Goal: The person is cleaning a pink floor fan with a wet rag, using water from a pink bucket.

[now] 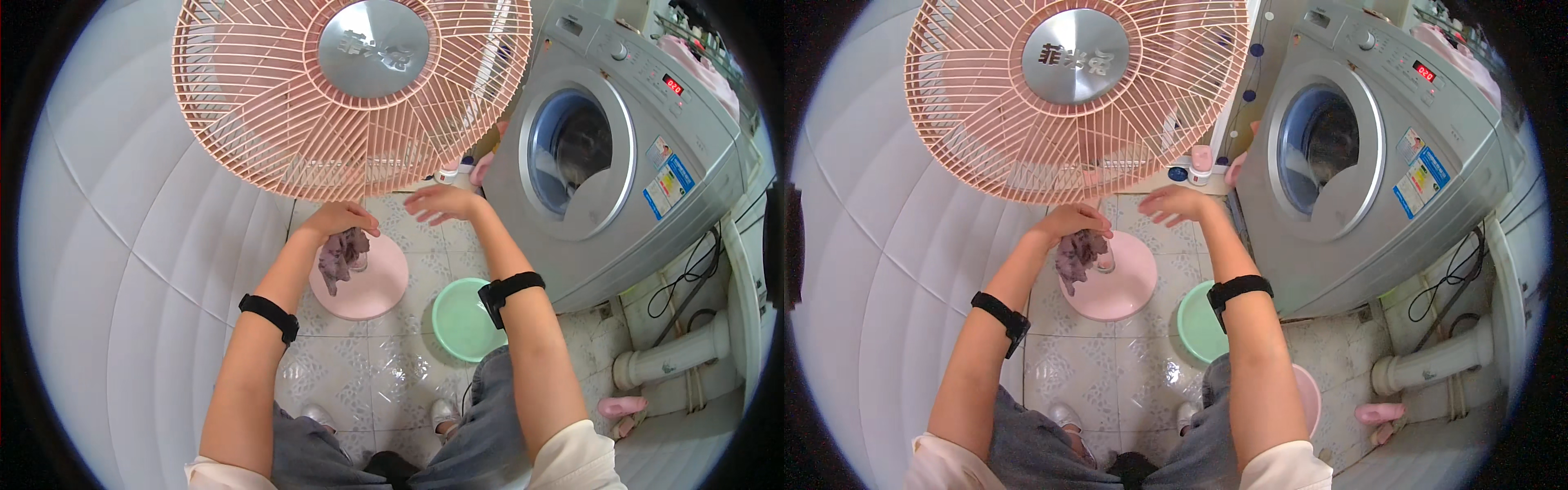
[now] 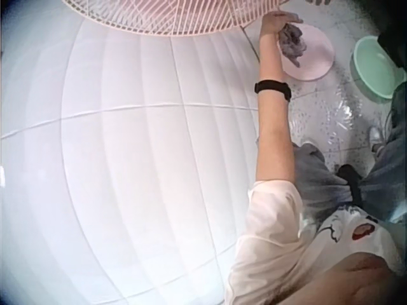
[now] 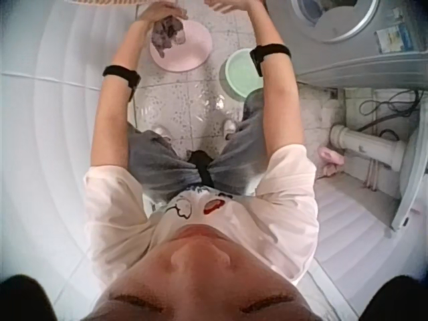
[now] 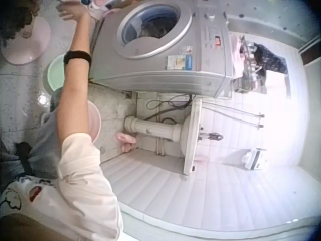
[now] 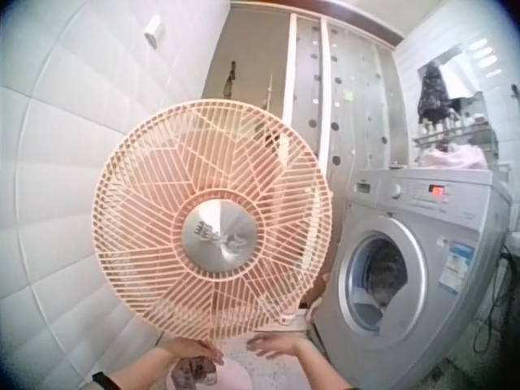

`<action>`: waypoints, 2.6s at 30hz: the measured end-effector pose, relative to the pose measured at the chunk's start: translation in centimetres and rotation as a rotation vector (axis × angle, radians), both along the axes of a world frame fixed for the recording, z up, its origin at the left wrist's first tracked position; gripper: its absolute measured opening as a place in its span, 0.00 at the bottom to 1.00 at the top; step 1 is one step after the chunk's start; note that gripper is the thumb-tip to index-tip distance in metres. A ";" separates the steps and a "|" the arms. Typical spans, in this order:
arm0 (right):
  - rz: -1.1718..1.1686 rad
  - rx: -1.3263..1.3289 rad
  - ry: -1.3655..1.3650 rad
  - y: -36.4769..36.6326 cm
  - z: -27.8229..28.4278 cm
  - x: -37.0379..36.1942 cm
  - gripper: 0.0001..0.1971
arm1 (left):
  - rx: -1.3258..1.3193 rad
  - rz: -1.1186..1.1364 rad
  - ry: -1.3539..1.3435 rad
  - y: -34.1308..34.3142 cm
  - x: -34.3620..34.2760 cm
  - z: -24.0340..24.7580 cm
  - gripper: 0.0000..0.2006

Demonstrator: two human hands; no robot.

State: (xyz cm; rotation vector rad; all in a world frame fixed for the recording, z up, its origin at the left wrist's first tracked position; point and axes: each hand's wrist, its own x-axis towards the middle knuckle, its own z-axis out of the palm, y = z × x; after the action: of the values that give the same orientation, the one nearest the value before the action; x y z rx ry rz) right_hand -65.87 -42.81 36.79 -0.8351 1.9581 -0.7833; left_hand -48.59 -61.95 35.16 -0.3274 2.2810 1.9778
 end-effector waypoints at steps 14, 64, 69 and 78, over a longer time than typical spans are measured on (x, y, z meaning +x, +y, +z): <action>0.220 -0.099 0.131 -3.5 0.5 2.8 0.15 | -0.155 -0.029 -0.046 0.6 0.3 1.0 0.11; -0.425 0.133 0.549 3.3 -19.0 7.0 0.29 | -0.867 0.015 -0.843 -0.8 2.5 -3.0 0.22; 0.030 -0.395 0.214 -2.0 -11.7 10.2 0.26 | -0.632 -0.138 -0.282 -2.4 1.7 -5.6 0.21; -0.242 -0.405 0.049 -1.1 -7.4 7.5 0.09 | -0.308 0.145 0.051 1.2 -0.4 -0.7 0.23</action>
State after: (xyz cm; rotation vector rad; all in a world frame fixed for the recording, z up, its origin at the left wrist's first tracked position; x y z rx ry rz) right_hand -58.32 -43.88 29.39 -0.8627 1.9977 -1.3458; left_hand -48.96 -60.72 34.49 -0.4870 2.6675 1.7053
